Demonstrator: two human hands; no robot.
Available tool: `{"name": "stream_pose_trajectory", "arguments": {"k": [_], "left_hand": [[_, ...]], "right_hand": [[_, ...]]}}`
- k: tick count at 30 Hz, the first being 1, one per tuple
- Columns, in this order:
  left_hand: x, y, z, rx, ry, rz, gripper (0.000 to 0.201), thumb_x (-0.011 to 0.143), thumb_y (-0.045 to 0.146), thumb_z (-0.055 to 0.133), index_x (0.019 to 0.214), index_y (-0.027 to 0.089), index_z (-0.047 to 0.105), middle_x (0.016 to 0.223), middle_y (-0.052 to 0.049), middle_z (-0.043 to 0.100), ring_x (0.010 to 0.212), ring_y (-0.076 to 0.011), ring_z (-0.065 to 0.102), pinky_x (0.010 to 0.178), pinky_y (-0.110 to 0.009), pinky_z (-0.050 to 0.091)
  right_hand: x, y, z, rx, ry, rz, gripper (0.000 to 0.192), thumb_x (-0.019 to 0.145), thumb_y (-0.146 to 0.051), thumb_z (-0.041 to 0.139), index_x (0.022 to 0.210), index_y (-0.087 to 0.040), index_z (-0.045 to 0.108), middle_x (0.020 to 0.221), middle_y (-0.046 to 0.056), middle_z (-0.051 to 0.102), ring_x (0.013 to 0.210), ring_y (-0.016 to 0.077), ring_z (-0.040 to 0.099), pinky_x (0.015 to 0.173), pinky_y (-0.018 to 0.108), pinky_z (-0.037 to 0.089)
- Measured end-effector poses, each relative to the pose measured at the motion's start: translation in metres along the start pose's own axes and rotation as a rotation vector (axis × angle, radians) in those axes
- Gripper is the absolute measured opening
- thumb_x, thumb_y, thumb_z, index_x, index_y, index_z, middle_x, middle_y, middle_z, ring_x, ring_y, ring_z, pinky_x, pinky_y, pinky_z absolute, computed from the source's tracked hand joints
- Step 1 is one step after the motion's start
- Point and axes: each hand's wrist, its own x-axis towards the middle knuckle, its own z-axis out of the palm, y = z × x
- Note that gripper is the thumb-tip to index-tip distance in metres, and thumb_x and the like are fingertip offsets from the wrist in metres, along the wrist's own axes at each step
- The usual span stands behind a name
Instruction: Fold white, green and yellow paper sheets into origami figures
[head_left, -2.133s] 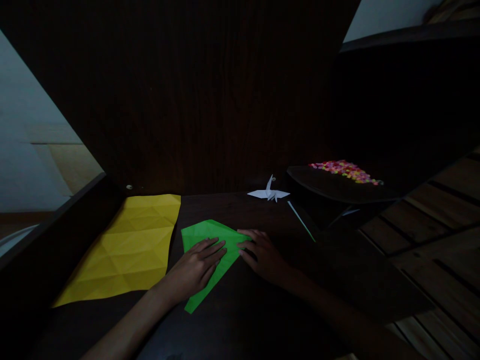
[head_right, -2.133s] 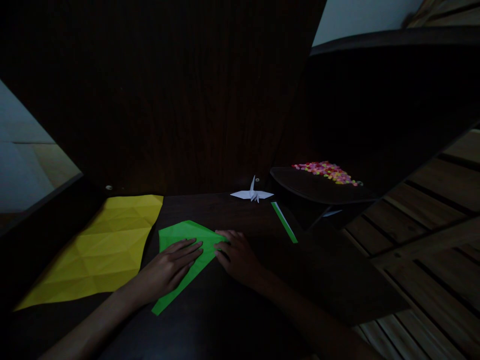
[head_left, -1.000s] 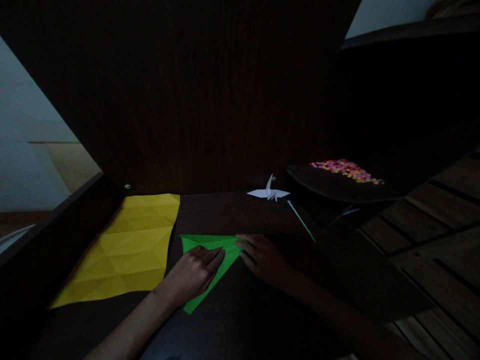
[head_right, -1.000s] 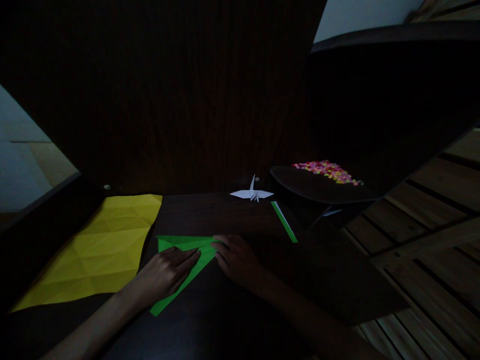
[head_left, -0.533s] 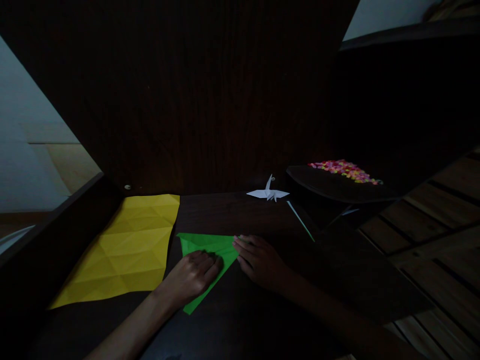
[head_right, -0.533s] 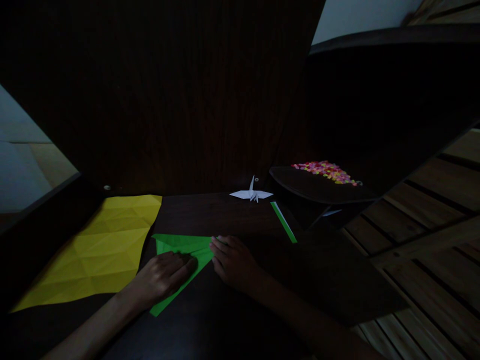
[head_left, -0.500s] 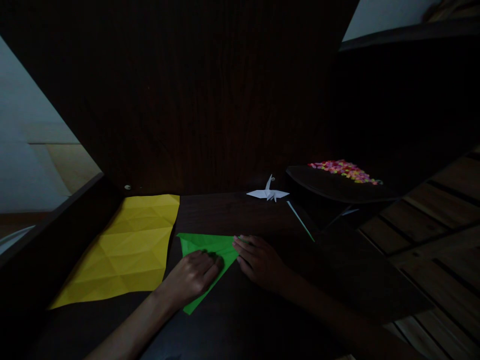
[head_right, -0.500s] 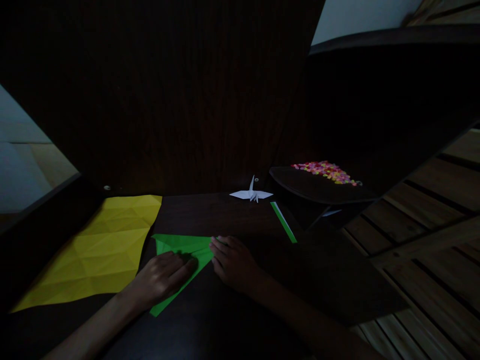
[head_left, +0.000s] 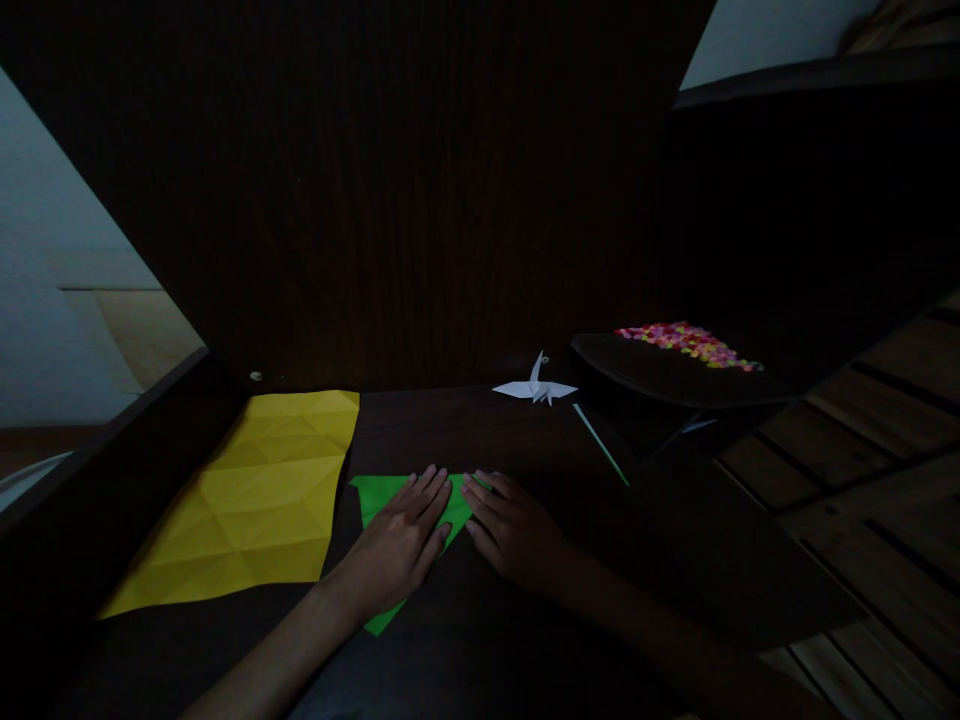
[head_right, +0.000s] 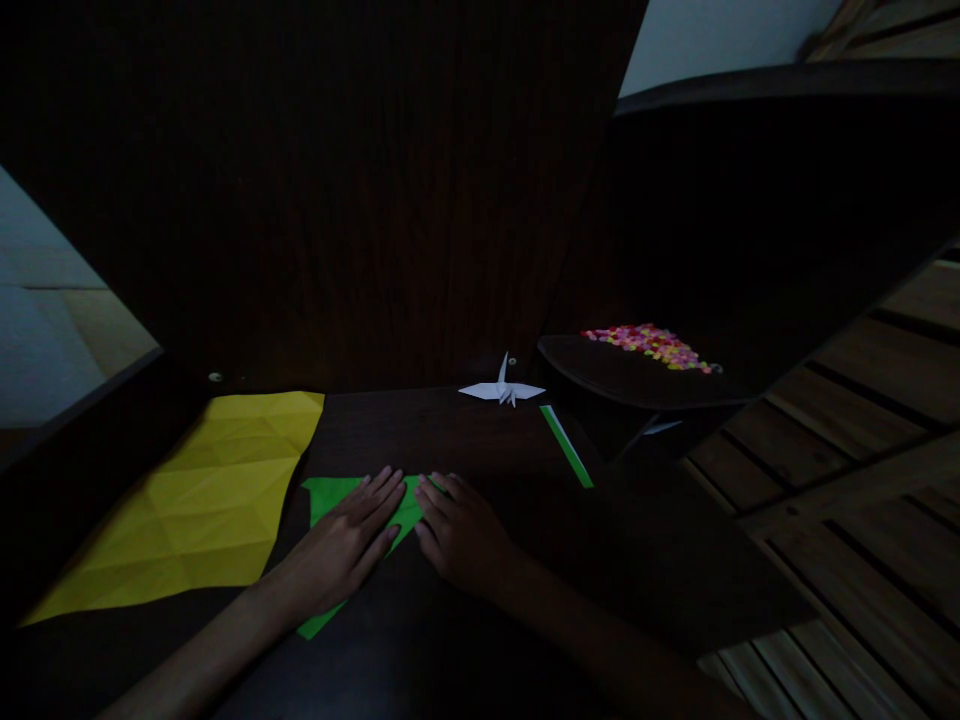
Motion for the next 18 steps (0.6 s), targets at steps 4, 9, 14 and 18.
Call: {"name": "stream_pose_trajectory", "arguments": {"k": [4, 9, 14, 18], "left_hand": [[-0.002, -0.002, 0.0, -0.009, -0.048, -0.015, 0.05, 0.098, 0.028, 0.039, 0.145, 0.014, 0.03, 0.148, -0.015, 0.038, 0.138, -0.0265, 0.03, 0.109, -0.049, 0.036], [-0.002, -0.001, 0.001, -0.016, -0.054, -0.024, 0.051, 0.098, 0.031, 0.037, 0.146, 0.016, 0.028, 0.15, -0.013, 0.036, 0.139, -0.0259, 0.028, 0.109, -0.048, 0.036], [-0.003, -0.002, 0.003, -0.012, -0.036, -0.024, 0.051, 0.099, 0.032, 0.036, 0.147, 0.017, 0.026, 0.15, -0.012, 0.035, 0.139, -0.0256, 0.028, 0.109, -0.048, 0.036], [-0.005, -0.002, 0.002, -0.004, -0.072, -0.035, 0.052, 0.099, 0.033, 0.035, 0.147, 0.017, 0.025, 0.151, -0.011, 0.033, 0.14, -0.0248, 0.026, 0.11, -0.047, 0.035]], "right_hand": [[0.001, -0.01, 0.0, 0.029, -0.038, -0.004, 0.05, 0.093, -0.029, 0.048, 0.136, -0.004, 0.044, 0.141, 0.019, 0.046, 0.135, 0.0292, 0.036, 0.11, 0.046, 0.037], [0.003, -0.019, -0.003, 0.074, -0.109, -0.008, 0.064, 0.093, -0.037, 0.048, 0.142, 0.001, 0.033, 0.148, 0.023, 0.031, 0.139, 0.0318, 0.025, 0.112, 0.048, 0.032], [0.006, -0.019, -0.004, 0.082, -0.148, 0.002, 0.063, 0.094, -0.038, 0.045, 0.143, 0.0, 0.031, 0.149, 0.023, 0.028, 0.14, 0.0306, 0.024, 0.113, 0.048, 0.029], [0.005, -0.017, -0.002, 0.081, -0.147, 0.023, 0.063, 0.095, -0.038, 0.044, 0.143, 0.0, 0.03, 0.15, 0.022, 0.027, 0.14, 0.0297, 0.023, 0.114, 0.047, 0.029]]}}
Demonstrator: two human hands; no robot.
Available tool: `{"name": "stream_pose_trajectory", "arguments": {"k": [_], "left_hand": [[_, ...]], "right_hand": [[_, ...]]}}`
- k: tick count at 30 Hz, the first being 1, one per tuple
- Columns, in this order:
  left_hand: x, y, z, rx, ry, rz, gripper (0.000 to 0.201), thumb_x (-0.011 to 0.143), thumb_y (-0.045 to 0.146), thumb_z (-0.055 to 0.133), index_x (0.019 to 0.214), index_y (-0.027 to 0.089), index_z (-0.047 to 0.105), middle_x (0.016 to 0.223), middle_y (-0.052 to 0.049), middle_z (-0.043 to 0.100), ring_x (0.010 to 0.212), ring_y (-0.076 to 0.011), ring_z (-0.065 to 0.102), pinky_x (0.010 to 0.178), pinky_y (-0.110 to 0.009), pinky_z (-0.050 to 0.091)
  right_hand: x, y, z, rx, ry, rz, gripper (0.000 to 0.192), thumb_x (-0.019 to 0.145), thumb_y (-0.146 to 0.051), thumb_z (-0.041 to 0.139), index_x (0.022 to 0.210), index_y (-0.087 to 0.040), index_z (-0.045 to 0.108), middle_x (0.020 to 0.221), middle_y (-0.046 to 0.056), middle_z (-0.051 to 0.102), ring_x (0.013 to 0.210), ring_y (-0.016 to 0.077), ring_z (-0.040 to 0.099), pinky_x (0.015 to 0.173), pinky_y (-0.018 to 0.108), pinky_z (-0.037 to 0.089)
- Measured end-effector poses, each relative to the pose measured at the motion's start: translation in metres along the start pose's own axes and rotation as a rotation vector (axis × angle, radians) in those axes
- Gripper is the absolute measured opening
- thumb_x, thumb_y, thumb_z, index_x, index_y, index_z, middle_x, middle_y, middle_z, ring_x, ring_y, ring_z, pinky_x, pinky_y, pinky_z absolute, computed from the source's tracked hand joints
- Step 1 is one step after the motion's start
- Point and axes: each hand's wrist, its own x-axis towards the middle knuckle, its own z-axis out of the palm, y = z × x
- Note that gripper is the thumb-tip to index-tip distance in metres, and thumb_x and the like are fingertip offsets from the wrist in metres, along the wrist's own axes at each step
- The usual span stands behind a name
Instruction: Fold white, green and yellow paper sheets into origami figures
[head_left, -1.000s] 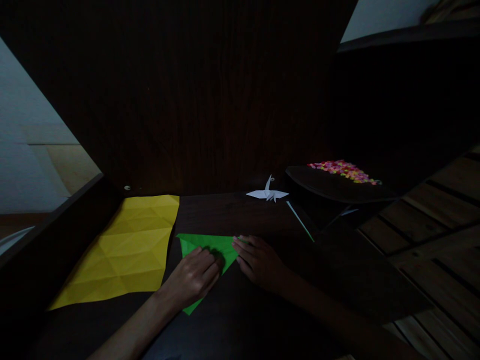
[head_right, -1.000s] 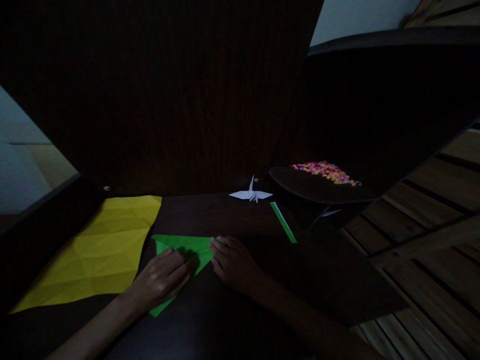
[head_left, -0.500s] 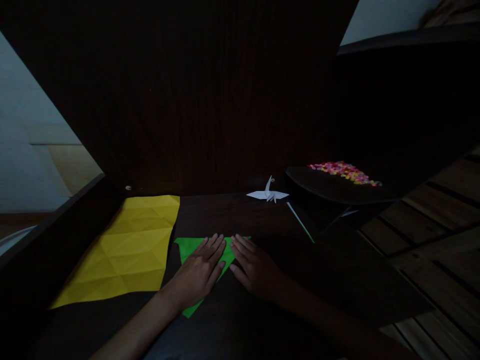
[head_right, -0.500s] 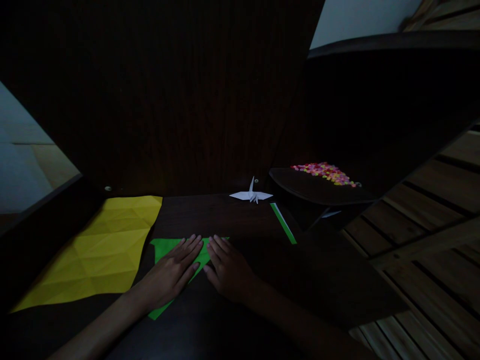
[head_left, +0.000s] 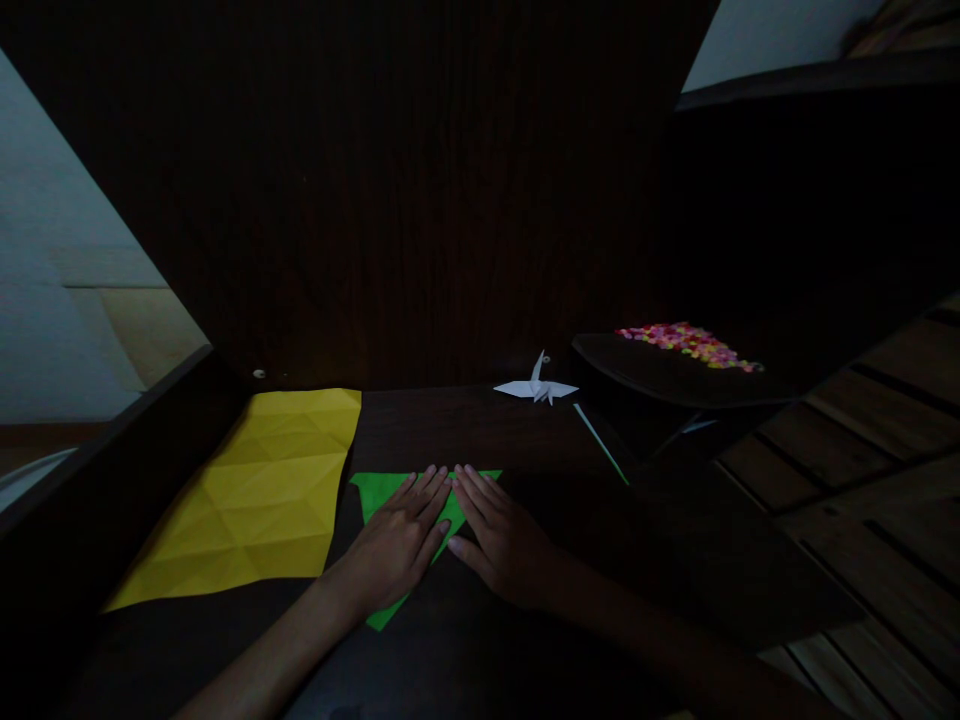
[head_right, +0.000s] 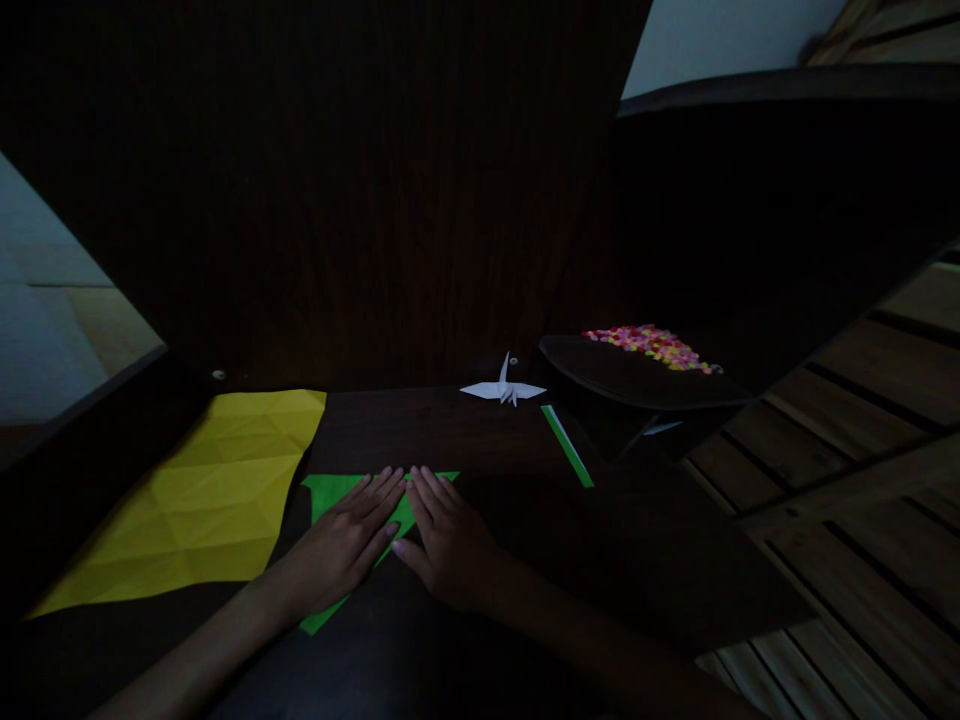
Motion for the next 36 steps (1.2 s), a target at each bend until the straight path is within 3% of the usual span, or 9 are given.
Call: {"name": "stream_pose_trajectory", "arguments": {"k": [21, 30, 36], "left_hand": [[-0.008, -0.006, -0.006, 0.083, -0.031, -0.064, 0.055, 0.099, 0.042, 0.032, 0.146, 0.015, 0.027, 0.151, -0.012, 0.031, 0.14, -0.0257, 0.026, 0.111, -0.048, 0.033], [-0.007, -0.006, -0.004, 0.075, -0.013, -0.055, 0.055, 0.098, 0.041, 0.034, 0.147, 0.016, 0.026, 0.151, -0.011, 0.031, 0.14, -0.0263, 0.026, 0.111, -0.049, 0.032], [-0.007, -0.007, -0.004, 0.072, -0.001, -0.037, 0.055, 0.098, 0.039, 0.033, 0.148, 0.016, 0.024, 0.152, -0.011, 0.031, 0.141, -0.0261, 0.024, 0.111, -0.049, 0.03]], "right_hand": [[-0.005, 0.018, -0.003, -0.012, -0.032, 0.109, 0.062, 0.096, -0.042, 0.041, 0.145, -0.006, 0.029, 0.151, 0.019, 0.029, 0.141, 0.0281, 0.023, 0.114, 0.049, 0.027], [-0.002, 0.004, 0.0, -0.059, -0.034, 0.073, 0.08, 0.092, -0.055, 0.042, 0.142, 0.006, 0.029, 0.151, 0.027, 0.021, 0.142, 0.034, 0.012, 0.115, 0.051, 0.019], [0.006, -0.009, -0.003, 0.041, -0.098, -0.012, 0.082, 0.091, -0.057, 0.042, 0.144, 0.003, 0.024, 0.152, 0.025, 0.015, 0.143, 0.032, 0.009, 0.117, 0.047, 0.018]]}}
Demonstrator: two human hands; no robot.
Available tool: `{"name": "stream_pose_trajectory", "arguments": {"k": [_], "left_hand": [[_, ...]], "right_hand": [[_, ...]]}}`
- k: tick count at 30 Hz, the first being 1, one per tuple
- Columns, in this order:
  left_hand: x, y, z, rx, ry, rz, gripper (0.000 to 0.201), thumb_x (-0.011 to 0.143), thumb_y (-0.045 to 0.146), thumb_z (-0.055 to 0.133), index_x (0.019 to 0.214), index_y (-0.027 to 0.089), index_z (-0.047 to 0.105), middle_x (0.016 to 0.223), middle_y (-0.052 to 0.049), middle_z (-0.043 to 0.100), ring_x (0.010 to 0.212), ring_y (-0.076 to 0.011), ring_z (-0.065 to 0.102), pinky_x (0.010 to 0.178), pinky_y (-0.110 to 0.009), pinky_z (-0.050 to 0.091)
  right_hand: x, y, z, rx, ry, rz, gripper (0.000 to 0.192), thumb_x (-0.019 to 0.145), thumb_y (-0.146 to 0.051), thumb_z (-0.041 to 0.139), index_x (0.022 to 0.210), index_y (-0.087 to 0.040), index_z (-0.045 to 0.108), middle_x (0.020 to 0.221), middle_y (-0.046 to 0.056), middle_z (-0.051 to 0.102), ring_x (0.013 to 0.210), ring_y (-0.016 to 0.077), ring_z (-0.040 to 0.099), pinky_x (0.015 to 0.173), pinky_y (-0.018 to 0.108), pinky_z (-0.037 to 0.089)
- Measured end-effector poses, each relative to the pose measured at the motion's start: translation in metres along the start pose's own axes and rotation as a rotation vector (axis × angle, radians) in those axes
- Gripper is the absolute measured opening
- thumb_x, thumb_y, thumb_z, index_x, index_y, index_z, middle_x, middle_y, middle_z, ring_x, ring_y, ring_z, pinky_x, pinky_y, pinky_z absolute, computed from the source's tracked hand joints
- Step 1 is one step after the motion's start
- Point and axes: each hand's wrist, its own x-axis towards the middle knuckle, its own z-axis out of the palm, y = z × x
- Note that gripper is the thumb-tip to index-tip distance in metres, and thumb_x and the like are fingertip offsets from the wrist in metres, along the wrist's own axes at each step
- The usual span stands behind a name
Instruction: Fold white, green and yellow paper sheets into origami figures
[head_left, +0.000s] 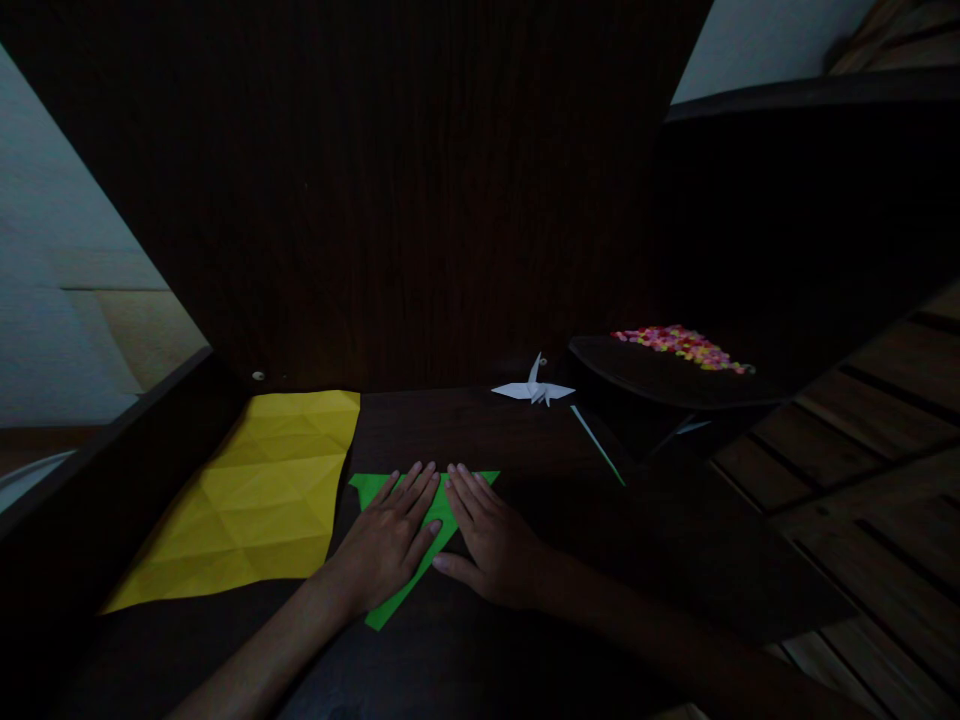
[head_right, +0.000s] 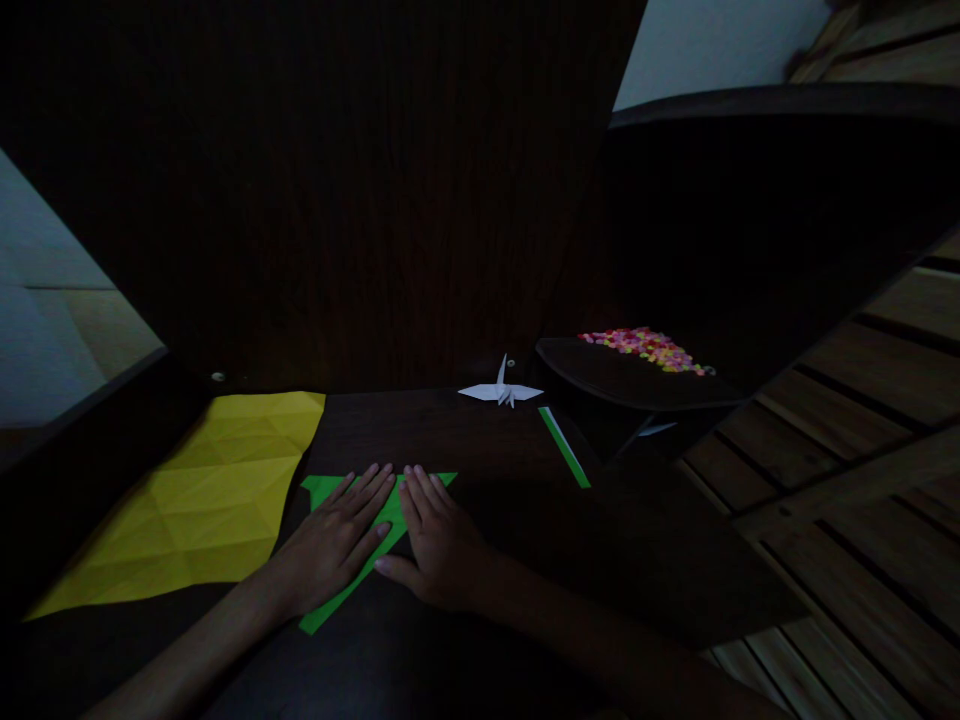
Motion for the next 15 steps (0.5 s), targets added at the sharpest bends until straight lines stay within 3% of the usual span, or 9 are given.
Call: {"name": "stream_pose_trajectory", "arguments": {"k": [15], "left_hand": [[0.004, 0.0005, -0.0048, -0.023, -0.052, -0.015, 0.054, 0.099, 0.04, 0.031, 0.147, 0.015, 0.026, 0.152, -0.011, 0.03, 0.141, -0.025, 0.023, 0.113, -0.047, 0.029]], "right_hand": [[-0.0002, -0.0021, -0.0048, 0.041, -0.04, -0.016, 0.081, 0.091, -0.056, 0.044, 0.145, 0.001, 0.024, 0.152, 0.024, 0.017, 0.142, 0.0328, 0.013, 0.116, 0.047, 0.02]]}}
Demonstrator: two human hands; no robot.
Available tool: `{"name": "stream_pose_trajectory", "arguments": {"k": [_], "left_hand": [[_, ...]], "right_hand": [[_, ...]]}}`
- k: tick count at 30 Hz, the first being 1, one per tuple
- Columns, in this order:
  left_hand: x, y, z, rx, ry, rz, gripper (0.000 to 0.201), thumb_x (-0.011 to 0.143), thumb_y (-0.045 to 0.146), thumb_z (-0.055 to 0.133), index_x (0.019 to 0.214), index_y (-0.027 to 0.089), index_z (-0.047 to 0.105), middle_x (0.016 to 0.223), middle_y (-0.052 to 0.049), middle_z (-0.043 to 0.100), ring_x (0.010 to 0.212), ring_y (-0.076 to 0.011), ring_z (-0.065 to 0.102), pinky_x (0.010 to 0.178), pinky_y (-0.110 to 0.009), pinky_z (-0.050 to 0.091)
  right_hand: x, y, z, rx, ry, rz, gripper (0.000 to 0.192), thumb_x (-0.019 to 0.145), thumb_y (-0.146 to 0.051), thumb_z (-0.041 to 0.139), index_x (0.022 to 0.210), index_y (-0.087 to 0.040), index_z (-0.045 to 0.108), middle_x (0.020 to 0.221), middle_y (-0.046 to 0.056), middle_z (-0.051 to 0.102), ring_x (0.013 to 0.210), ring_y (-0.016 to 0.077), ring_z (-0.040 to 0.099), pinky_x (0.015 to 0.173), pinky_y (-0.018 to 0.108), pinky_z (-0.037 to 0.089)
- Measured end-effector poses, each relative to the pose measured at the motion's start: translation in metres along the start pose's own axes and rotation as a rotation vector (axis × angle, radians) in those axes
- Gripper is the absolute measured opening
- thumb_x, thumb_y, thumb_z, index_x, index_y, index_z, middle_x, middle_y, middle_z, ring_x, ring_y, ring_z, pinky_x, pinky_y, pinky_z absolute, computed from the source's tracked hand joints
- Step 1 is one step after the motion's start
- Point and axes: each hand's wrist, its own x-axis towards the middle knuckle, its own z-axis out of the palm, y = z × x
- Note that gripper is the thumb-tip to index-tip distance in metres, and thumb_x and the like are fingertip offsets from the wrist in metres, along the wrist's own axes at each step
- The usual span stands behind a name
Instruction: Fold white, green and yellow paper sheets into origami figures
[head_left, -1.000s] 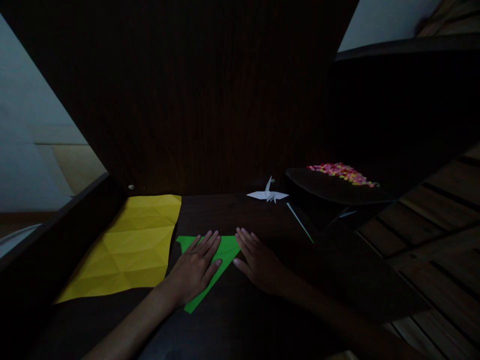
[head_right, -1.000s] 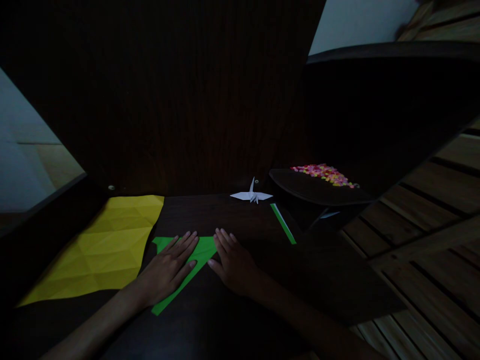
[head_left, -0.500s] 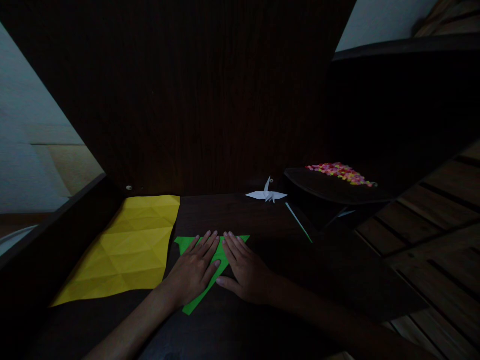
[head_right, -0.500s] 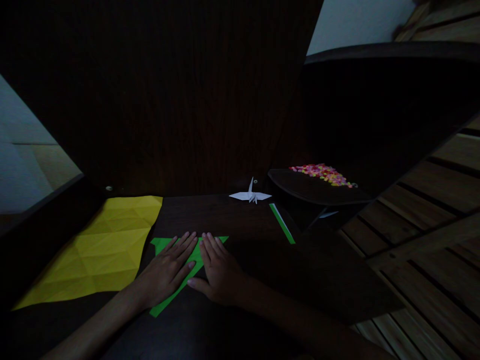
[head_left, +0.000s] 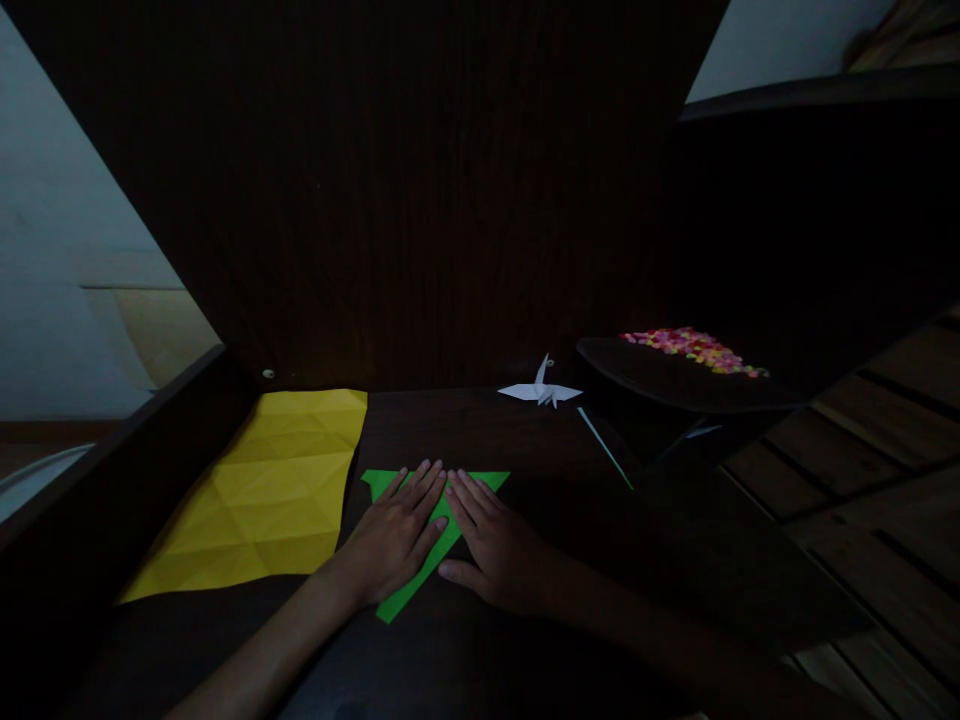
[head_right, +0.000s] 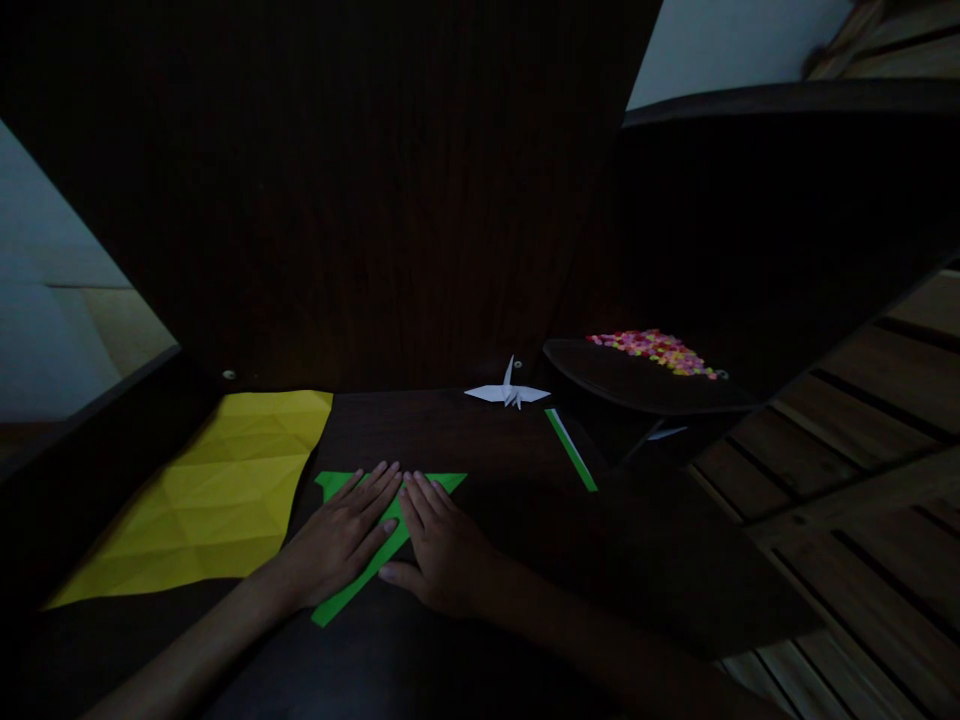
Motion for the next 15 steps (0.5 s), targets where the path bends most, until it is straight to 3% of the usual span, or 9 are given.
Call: {"name": "stream_pose_trajectory", "arguments": {"k": [15], "left_hand": [[-0.004, -0.009, 0.003, 0.021, 0.035, -0.022, 0.059, 0.097, 0.047, 0.033, 0.147, 0.017, 0.026, 0.152, -0.011, 0.031, 0.14, -0.0273, 0.027, 0.111, -0.049, 0.029]], "right_hand": [[-0.013, 0.021, 0.0, -0.039, -0.024, -0.009, 0.077, 0.092, -0.052, 0.043, 0.147, -0.003, 0.02, 0.155, 0.02, 0.013, 0.144, 0.0288, 0.005, 0.117, 0.047, 0.019]]}}
